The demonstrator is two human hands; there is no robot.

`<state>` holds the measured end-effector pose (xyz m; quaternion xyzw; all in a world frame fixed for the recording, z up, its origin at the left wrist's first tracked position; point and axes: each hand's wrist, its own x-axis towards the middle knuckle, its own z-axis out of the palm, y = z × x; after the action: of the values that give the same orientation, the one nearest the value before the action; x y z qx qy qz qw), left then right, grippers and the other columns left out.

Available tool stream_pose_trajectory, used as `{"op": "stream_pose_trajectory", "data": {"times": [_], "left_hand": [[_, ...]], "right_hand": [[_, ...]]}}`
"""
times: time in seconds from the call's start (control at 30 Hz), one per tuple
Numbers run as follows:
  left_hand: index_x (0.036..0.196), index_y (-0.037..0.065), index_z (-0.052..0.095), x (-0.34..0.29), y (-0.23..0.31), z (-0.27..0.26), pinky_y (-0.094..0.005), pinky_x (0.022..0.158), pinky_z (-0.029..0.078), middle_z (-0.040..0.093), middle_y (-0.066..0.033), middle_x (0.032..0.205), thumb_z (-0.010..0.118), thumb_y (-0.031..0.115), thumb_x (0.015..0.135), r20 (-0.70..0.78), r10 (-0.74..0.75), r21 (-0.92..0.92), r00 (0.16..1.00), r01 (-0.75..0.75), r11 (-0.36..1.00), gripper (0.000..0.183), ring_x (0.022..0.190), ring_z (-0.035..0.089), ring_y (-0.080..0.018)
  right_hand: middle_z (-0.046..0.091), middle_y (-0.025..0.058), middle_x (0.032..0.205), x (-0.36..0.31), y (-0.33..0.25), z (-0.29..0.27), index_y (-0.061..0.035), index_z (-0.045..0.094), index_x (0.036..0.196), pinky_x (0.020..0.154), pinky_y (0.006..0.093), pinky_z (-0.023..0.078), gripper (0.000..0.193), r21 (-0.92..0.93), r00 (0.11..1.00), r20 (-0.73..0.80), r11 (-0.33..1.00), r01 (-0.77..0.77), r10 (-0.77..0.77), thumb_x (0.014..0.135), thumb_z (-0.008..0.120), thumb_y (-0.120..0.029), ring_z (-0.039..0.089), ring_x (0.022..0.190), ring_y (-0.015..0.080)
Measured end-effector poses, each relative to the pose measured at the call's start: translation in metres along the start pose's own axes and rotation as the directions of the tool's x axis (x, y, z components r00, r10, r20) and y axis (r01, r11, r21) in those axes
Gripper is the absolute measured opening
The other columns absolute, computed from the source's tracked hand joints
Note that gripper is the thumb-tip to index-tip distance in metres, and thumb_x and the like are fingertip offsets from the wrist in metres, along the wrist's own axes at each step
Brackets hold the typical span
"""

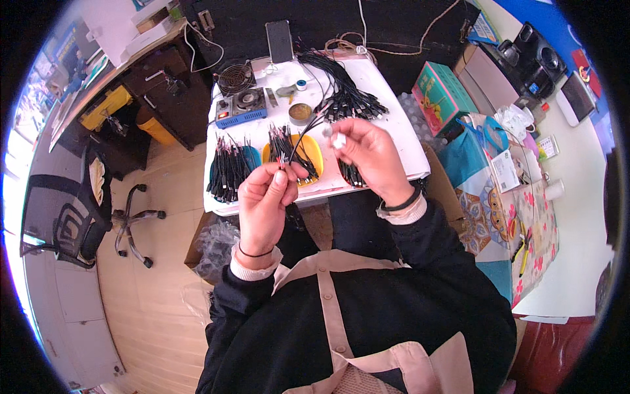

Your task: The person repeatedly picks black cables from trays, strips the ends, and wraps a small white component around the exposed wires. Finished units are placed into a blue plastic tray on the table. The process is repeated for multiple cables throughout the clip.

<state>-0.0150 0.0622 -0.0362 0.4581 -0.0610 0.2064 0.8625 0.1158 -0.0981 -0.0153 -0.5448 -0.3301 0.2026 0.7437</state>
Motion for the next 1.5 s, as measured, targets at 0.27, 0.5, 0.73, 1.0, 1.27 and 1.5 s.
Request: {"op": "stream_pose_trajectory", "data": {"times": [0.27,0.5,0.73,1.0,1.27,1.5], "left_hand": [[0.095,-0.001,0.060,-0.007,-0.018,0.008,-0.0189,0.059,0.037,0.066,-0.0128,0.100,0.050,0.008,0.098,0.031,-0.130,0.109,0.991,0.126,0.986,0.015,0.061,0.043,-0.0058],[0.098,-0.001,0.062,0.000,-0.023,0.011,-0.0209,0.064,0.044,0.068,-0.0173,0.104,0.048,0.011,0.099,-0.070,-0.147,0.078,0.987,0.152,0.985,0.018,0.071,0.060,-0.0104],[0.102,-0.001,0.061,0.003,-0.023,0.016,-0.0211,0.055,0.045,0.070,-0.0158,0.095,0.049,0.011,0.099,-0.151,-0.063,0.118,0.987,0.081,0.990,0.017,0.062,0.061,-0.0119],[0.104,-0.002,0.063,0.000,-0.024,0.019,-0.0192,0.049,0.035,0.065,-0.0060,0.078,0.051,0.010,0.098,-0.129,-0.066,0.291,0.989,0.102,0.951,0.018,0.055,0.052,-0.0077],[0.099,-0.003,0.063,-0.004,-0.022,0.015,-0.0173,0.047,0.029,0.062,-0.0071,0.073,0.051,0.009,0.098,-0.018,-0.195,-0.078,0.981,0.193,0.978,0.017,0.051,0.038,-0.0042],[0.094,-0.004,0.062,-0.008,-0.014,0.014,-0.0172,0.045,0.026,0.061,-0.0075,0.071,0.051,0.010,0.097,0.060,-0.290,-0.029,0.955,0.292,0.956,0.018,0.050,0.037,-0.0038]], "right_hand": [[0.063,-0.0006,0.086,0.004,-0.010,-0.002,0.0024,0.062,0.103,0.065,0.0169,0.044,0.016,-0.144,0.985,-0.143,0.987,0.077,-0.098,0.090,0.064,-0.007,0.055,0.074,0.0020],[0.060,-0.0014,0.084,-0.007,-0.005,0.002,0.0010,0.061,0.097,0.061,0.0178,0.043,0.010,-0.235,0.985,-0.087,0.964,0.122,-0.146,0.088,0.063,-0.004,0.052,0.070,0.0016],[0.057,0.0003,0.086,-0.010,-0.005,0.011,0.0008,0.060,0.097,0.064,0.0186,0.041,0.010,-0.367,0.983,0.022,0.914,0.175,-0.180,0.088,0.063,-0.002,0.051,0.073,0.0038],[0.058,0.0008,0.083,-0.010,-0.004,0.020,0.0032,0.062,0.094,0.061,0.0179,0.044,0.009,-0.410,0.980,0.075,0.890,0.198,-0.183,0.086,0.065,0.000,0.055,0.070,0.0039],[0.060,0.0053,0.084,-0.015,0.019,0.022,-0.0005,0.056,0.097,0.064,0.0277,0.052,0.009,0.489,0.966,0.153,0.834,-0.255,0.206,0.093,0.056,-0.009,0.059,0.070,0.0139],[0.056,0.0059,0.094,-0.020,0.011,0.017,-0.0023,0.054,0.101,0.061,0.0282,0.053,0.011,0.411,0.939,0.180,0.845,-0.341,0.292,0.091,0.056,-0.008,0.060,0.074,0.0145]]}}
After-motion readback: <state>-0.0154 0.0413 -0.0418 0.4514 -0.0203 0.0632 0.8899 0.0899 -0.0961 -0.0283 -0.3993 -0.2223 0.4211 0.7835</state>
